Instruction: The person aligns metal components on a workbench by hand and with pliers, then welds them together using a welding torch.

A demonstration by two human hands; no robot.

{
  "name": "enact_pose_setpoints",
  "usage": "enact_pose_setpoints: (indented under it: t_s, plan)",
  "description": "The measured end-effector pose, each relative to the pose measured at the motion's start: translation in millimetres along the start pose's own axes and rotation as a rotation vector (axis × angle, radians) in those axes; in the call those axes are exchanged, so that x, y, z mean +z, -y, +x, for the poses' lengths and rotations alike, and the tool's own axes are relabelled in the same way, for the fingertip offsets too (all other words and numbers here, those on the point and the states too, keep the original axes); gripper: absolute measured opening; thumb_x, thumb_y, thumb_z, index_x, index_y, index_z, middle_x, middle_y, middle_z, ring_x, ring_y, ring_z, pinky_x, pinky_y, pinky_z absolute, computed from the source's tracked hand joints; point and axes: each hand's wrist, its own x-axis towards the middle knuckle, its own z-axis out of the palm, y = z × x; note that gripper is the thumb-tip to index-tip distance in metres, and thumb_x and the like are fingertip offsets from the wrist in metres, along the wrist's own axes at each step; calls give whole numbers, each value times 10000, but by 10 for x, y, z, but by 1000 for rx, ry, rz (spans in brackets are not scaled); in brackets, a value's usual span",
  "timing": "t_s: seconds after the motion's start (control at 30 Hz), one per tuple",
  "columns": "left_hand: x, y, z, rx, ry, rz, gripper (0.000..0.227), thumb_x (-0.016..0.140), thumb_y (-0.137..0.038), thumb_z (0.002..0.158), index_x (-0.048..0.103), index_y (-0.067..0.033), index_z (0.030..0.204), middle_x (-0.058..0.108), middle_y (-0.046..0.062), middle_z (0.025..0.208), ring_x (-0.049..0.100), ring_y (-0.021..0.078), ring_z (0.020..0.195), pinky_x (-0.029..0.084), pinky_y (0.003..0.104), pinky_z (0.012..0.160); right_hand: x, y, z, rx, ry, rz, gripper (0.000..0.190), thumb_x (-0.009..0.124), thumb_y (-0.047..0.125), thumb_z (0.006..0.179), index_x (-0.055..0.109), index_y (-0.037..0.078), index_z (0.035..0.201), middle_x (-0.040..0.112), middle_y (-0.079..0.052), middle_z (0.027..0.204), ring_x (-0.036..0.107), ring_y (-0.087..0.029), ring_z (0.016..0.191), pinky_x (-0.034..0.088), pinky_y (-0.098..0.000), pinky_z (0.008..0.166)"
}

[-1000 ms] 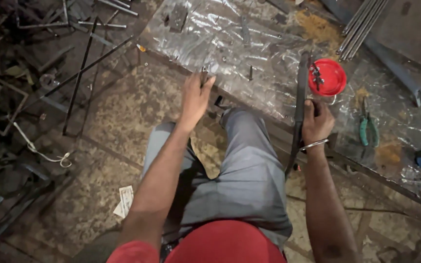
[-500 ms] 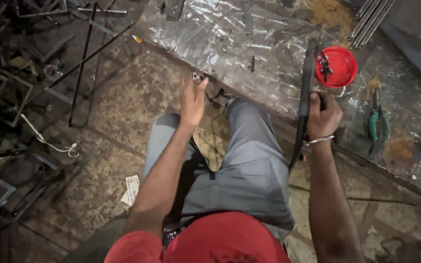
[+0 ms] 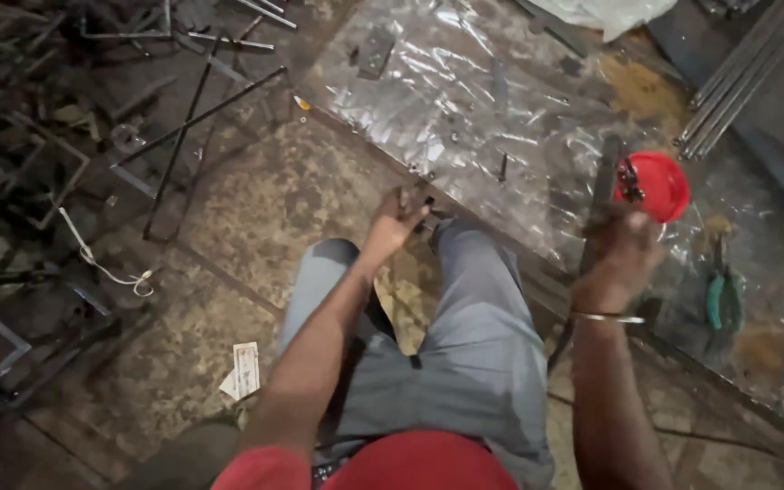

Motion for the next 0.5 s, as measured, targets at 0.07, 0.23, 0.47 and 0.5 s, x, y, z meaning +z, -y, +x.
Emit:
enact_pose_setpoints:
  t_s: [0.07,0.23,0.47,0.5]
  plan:
    - [190,162,175,-301,56,81,527,675,-301,900,614,10,1321,732,297,1107,714,399,1070,544,446,920,473,-86,-2,178,180,208,544,567,565,1057,657,41,1171,674,-72,957,624,-203,815,528,-371,736]
    - [341,440,283,-68,41,17,396,661,-278,894,699,-31,1201,725,264,1084,685,432,1043,538,482,871,1340,-328,368,677,412,574,780,446,738,947,620,62,1294,652,-101,1139,625,-258,1062,505,-438,988]
    - [444,364,371,-238,72,-72,287,660,-254,911,737,-33,1078,741,244,990,723,407,944,546,447,827,1771,-454,636,698,656,725,875,344,794,989,601,39,1349,650,-165,1194,595,-334,1186,451,-512,1088]
    - [436,348,386,-213,63,-78,279,669,-246,902,739,-37,1073,742,237,990,726,396,945,546,442,826,1795,-426,754,644,645,743,875,324,795,996,591,42,1354,648,-157,1223,598,-340,1223,431,-566,1122]
